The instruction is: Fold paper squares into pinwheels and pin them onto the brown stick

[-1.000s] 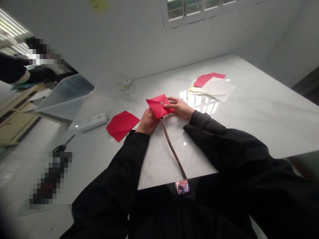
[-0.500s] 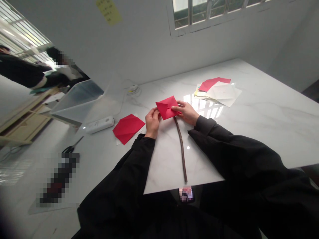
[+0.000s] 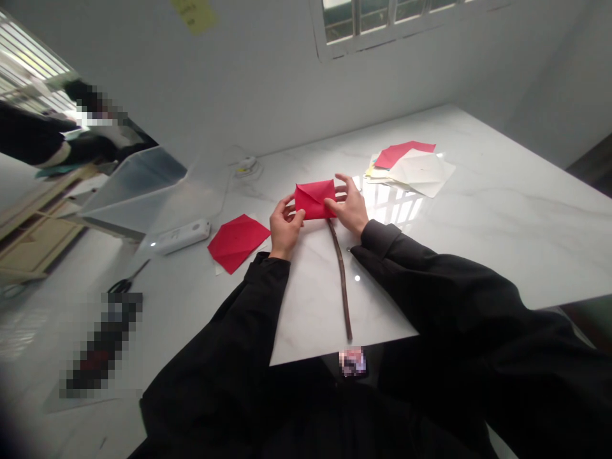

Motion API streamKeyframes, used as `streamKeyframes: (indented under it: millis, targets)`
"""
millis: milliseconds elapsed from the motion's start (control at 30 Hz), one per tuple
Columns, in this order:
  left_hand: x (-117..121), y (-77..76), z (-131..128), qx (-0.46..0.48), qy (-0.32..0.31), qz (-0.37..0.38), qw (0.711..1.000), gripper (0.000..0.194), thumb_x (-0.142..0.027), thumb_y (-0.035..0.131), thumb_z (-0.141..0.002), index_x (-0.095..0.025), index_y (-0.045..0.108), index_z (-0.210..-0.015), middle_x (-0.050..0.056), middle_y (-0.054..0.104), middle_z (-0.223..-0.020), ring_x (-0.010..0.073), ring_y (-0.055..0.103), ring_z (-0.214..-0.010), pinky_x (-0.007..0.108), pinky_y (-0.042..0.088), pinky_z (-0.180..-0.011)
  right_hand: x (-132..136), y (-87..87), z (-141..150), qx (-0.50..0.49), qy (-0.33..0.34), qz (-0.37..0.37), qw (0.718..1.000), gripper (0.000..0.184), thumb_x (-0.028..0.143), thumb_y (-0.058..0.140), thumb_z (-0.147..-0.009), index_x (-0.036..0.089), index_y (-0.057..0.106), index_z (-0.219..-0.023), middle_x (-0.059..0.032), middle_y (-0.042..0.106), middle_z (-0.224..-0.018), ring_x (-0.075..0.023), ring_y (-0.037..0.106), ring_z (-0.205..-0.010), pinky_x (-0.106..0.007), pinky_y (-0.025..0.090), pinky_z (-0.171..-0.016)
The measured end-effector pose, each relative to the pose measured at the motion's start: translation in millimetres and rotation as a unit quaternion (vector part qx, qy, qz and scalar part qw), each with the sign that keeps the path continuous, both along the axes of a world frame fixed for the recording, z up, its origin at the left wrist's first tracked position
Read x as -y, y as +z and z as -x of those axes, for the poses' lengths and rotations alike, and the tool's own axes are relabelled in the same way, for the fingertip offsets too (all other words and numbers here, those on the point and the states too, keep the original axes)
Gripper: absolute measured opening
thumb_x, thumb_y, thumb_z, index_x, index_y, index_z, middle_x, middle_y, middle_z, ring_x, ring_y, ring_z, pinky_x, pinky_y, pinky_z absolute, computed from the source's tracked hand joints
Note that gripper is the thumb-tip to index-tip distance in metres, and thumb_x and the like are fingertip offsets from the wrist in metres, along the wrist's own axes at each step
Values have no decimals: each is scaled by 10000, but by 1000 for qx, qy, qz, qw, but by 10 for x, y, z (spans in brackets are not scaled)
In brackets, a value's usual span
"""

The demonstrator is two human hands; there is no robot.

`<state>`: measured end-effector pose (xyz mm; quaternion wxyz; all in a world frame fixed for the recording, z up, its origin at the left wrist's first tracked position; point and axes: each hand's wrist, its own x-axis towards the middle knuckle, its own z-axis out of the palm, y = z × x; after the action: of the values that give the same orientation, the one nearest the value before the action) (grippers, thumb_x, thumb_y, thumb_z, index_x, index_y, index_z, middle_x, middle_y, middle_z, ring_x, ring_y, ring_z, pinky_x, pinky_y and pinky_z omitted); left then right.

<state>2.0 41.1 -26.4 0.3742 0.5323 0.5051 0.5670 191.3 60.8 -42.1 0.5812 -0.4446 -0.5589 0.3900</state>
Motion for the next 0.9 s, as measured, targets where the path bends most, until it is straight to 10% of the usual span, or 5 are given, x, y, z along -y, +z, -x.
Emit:
streamKeyframes:
  millis: [267, 500, 900]
  targets:
    - [31, 54, -29, 70, -49, -42, 995, 273, -347, 852, -776, -183, 744, -967, 40, 772, -892, 128, 678, -727, 238, 565, -667, 67, 120, -22, 250, -127, -163, 946, 941, 619, 710, -881, 205, 336, -1639, -216, 470, -1594, -426, 476, -1437, -643, 489, -1140]
    - [-4, 39, 50, 183, -38, 25, 982, 387, -366, 922, -714, -192, 703, -981, 36, 775, -975, 142, 725, -876, 255, 583, -819, 80, 187, -87, 182, -138, -126, 965, 376, 244, 595, -885, 200, 652, -1254, -118, 717, -1235, -241, 717, -988, -401, 645, -861]
    - [-55, 53, 157, 240, -11, 28, 970, 387, -143, 864, -662, -210, 504, -787, -25, 676, -893, 105, 684, -833, 223, 573, -803, 114, 240, -101, 188, -101, -115, 970, 264, 78, 578, -837, 208, 807, -853, -49, 809, -1063, -206, 751, -985, -328, 618, -880]
